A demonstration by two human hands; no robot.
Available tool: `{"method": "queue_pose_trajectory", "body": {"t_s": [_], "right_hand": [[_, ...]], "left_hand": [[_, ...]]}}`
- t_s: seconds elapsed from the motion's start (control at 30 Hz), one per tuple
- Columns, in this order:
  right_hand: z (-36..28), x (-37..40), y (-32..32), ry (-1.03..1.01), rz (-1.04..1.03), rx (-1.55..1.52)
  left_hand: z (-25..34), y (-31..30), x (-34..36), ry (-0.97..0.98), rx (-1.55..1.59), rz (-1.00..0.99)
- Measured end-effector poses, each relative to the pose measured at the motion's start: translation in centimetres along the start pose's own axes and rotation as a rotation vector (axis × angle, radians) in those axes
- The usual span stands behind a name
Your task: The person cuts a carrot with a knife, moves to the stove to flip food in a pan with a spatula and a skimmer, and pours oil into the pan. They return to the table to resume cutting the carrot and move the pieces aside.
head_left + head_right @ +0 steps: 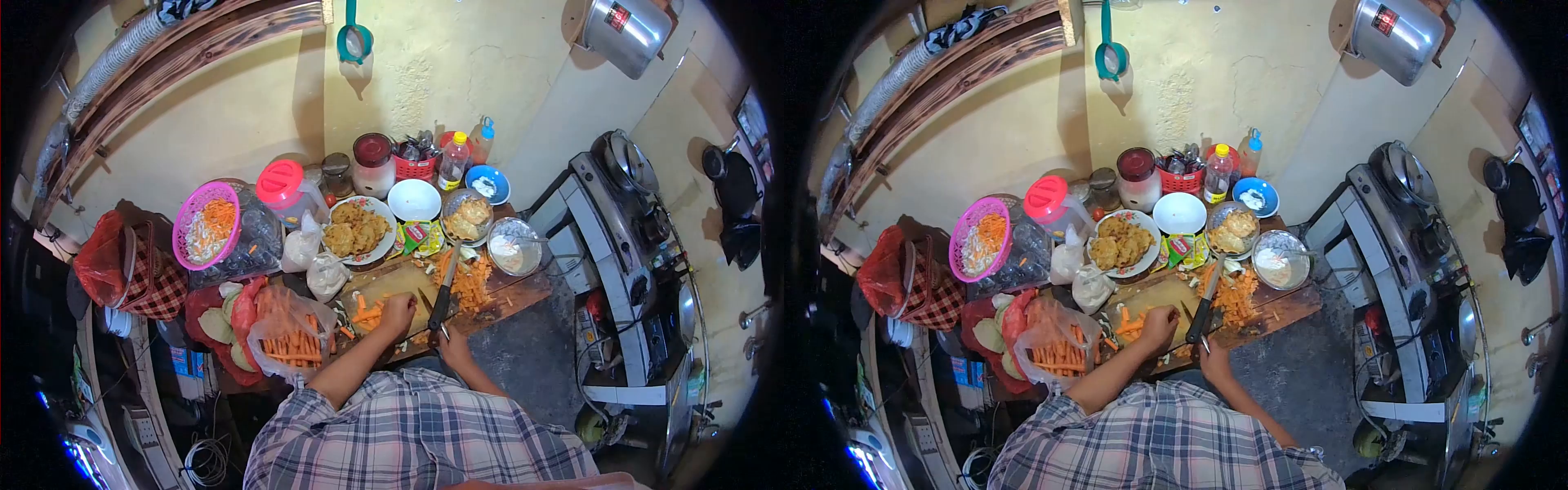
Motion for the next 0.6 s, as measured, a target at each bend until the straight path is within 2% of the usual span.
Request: {"method": "queue_pose_trajectory", "body": {"t_s": [0.03, 0.1, 0.13, 0.2, 0.23, 0.3, 0.4, 0.6], "right_hand": [[-0.2, 0.0, 0.1, 0.007, 0.006, -0.003], [-1.0, -0.1, 0.1, 0.015, 0.011, -0.005], [-1.6, 0.0, -0.1, 0.022, -0.004, 0.022], [-2.0, 0.1, 0.1, 0.030, -0.024, 0.048], [-2.0, 0.1, 0.3, 0.044, -0.050, 0.048], [-2.0, 0.1, 0.7, 0.058, -0.081, 0.050], [-2.3, -0.1, 1.1, 0.055, -0.078, 0.110], [-2.1, -0.1, 1.6, 0.031, -0.087, 0.129]], "left_hand": [[0.2, -0.1, 0.2, 0.001, 0.005, -0.004], [0.5, -0.7, 0.7, 0.150, -0.164, 0.062], [0.2, -0.9, 0.9, 0.148, -0.162, 0.060], [0.0, -1.1, 1.8, 0.293, -0.239, 0.051], [-0.1, -1.0, 2.0, 0.287, -0.238, 0.050], [-0.1, -0.4, 2.5, 0.445, -0.366, 0.042], [-0.4, 0.5, 3.2, 0.506, -0.471, 0.062], [-0.7, 0.9, 3.8, 0.409, -0.522, 0.027]]}}
Point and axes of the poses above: each hand's wrist, its own x-axis away from the middle knuckle, its own y-axis out of the palm, z = x × y, the point moved 2 cm from there along -x, towards the middle knuckle, and after that the axes turned 8 degrees about -z, right-handed, at the moved point
